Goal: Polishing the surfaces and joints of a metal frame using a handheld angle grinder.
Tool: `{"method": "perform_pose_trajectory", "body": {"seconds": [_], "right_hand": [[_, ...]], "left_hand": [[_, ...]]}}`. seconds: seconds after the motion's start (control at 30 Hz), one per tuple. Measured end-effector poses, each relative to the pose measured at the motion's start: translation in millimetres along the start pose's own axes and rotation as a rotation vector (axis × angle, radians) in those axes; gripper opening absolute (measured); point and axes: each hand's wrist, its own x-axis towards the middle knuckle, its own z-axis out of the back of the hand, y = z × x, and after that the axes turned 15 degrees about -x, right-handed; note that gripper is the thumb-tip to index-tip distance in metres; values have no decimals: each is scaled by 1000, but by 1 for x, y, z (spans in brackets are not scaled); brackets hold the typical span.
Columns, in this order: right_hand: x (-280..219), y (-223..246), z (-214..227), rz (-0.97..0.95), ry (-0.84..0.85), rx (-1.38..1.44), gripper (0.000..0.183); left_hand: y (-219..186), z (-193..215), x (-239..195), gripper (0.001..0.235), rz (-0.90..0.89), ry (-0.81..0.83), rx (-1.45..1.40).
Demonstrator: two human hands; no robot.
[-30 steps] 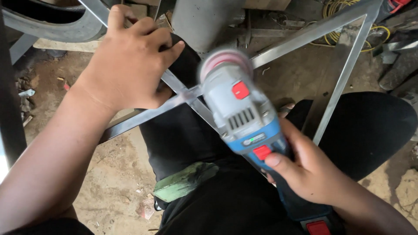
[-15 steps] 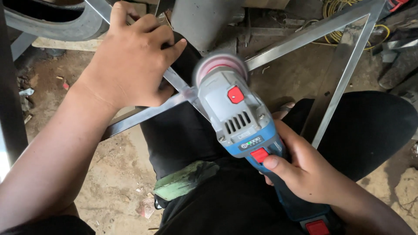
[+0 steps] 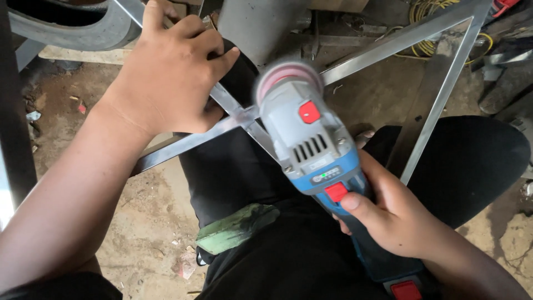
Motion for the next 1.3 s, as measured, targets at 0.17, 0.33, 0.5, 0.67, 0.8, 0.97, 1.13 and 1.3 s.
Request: {"method": "perform_pose_trajectory", "body": {"seconds": [0.17, 0.33, 0.5, 0.67, 0.8, 0.97, 1.13, 1.3], "right_hand": [[3, -1, -1, -17, 22, -20, 66], [-3, -6, 3, -11, -52, -27, 53], [-20, -18, 16, -25, -213, -6, 38], [-37, -6, 27, 45, -309, -3, 50], [-42, 4, 35, 71, -299, -127, 54], [-42, -16, 29, 59, -310, -122, 47], [-26, -24, 19, 109, -306, -80, 47], [-12, -26, 13, 105, -309, -27, 51]], "left_hand": [[1, -3, -1, 68, -5, -31, -32], [-5, -3, -3, 67, 66, -31, 22], [-4, -6, -2, 64, 108, 8, 8], [-10, -11, 0, 65, 126, -35, -52], [-23, -15, 9, 59, 170, -98, -113], [-33, -25, 20, 52, 249, -100, -55], [-34, -29, 26, 40, 276, -61, -24], [-33, -30, 29, 46, 290, 16, -12]]}}
